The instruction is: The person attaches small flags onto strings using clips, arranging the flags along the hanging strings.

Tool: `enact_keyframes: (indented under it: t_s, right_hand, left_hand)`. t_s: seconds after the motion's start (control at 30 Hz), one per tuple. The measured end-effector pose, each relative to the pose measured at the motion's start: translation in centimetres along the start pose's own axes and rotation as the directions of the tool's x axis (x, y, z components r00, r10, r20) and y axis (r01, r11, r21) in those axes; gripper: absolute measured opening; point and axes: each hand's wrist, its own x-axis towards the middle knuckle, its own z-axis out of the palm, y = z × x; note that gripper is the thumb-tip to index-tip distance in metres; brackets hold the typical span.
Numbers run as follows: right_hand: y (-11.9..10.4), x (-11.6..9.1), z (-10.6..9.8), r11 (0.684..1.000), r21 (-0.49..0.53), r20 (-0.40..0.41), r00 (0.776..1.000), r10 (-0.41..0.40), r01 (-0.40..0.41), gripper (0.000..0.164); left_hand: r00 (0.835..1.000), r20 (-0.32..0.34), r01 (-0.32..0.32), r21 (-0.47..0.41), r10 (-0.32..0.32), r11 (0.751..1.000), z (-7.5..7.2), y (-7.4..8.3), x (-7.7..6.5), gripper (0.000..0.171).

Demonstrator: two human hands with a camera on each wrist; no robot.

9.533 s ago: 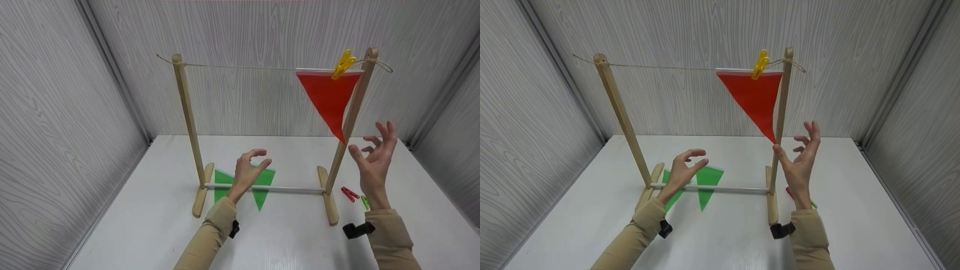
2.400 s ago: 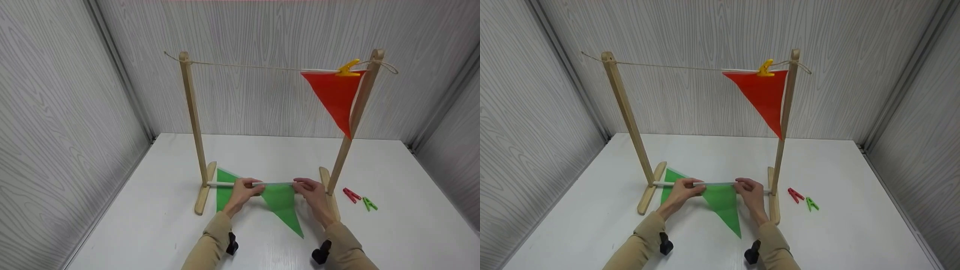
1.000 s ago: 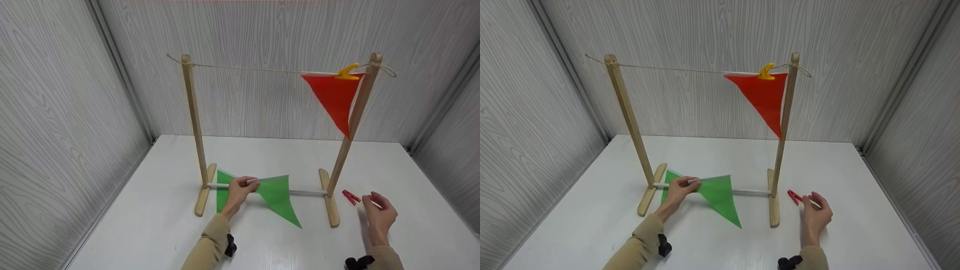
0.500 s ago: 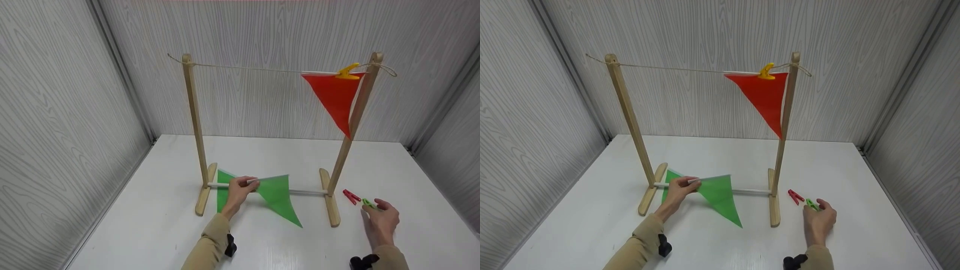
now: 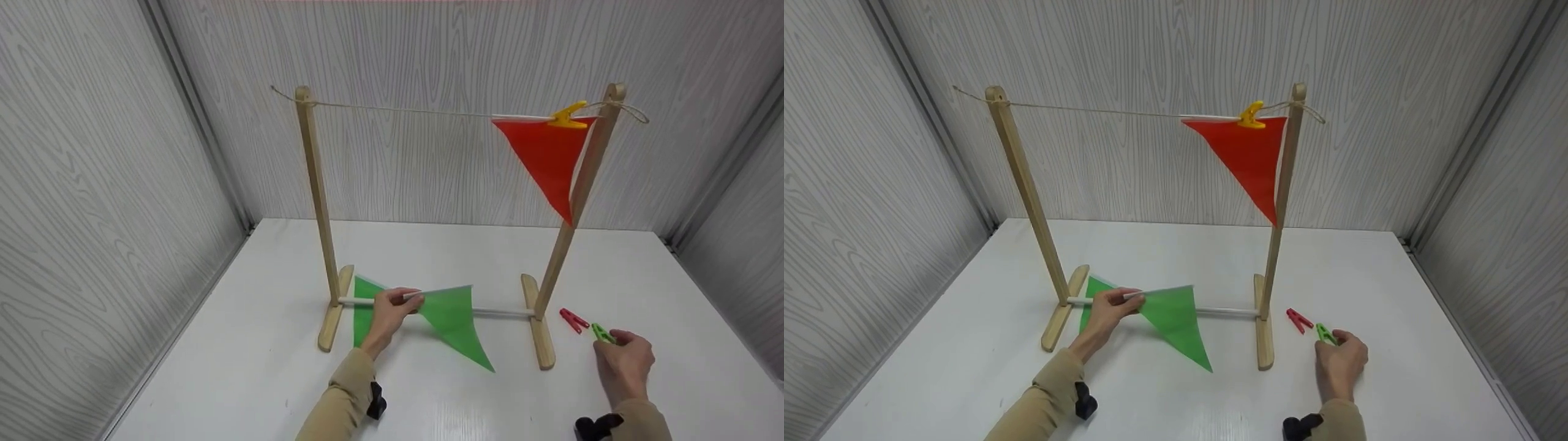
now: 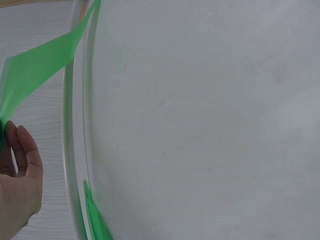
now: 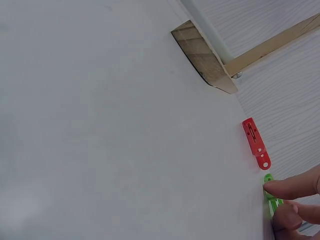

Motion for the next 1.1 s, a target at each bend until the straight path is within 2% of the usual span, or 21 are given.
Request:
enact_keyframes:
  t_s: [0.07,0.3,0.63,0.87,1.1]
  right_hand:
    - [0.0,0.1,0.0,1.000,-0.006,0.003,1.000,-0.003,0.003,0.055]
    - [0.2,0.2,-0.3,0.989,-0.080,-0.009,0.992,-0.123,0.122,0.047]
    - [0.1,-0.2,0.2,0.995,-0.002,-0.011,0.995,-0.098,0.098,0.047]
    - [-0.5,-0.3,0.4,0.986,-0.035,-0.021,0.986,-0.165,0.165,0.045]
    - [-1.0,-1.0,0.4,0.980,0.036,-0.054,0.979,-0.195,0.198,0.044]
  left_hand:
    - [1.000,-0.003,0.000,-0.002,0.000,1.000,0.0,0.0,0.0,0.025]
    - [1.000,-0.003,-0.009,0.005,0.009,1.000,-0.1,0.2,-0.1,0.026]
    - [1.000,0.000,-0.006,-0.011,0.006,1.000,-0.1,0.2,-0.2,0.026]
    - [1.000,-0.019,-0.016,-0.032,0.016,0.999,-0.2,0.7,0.0,0.025]
    - [0.999,-0.015,-0.039,-0.053,0.038,0.998,-0.5,1.3,0.0,0.025]
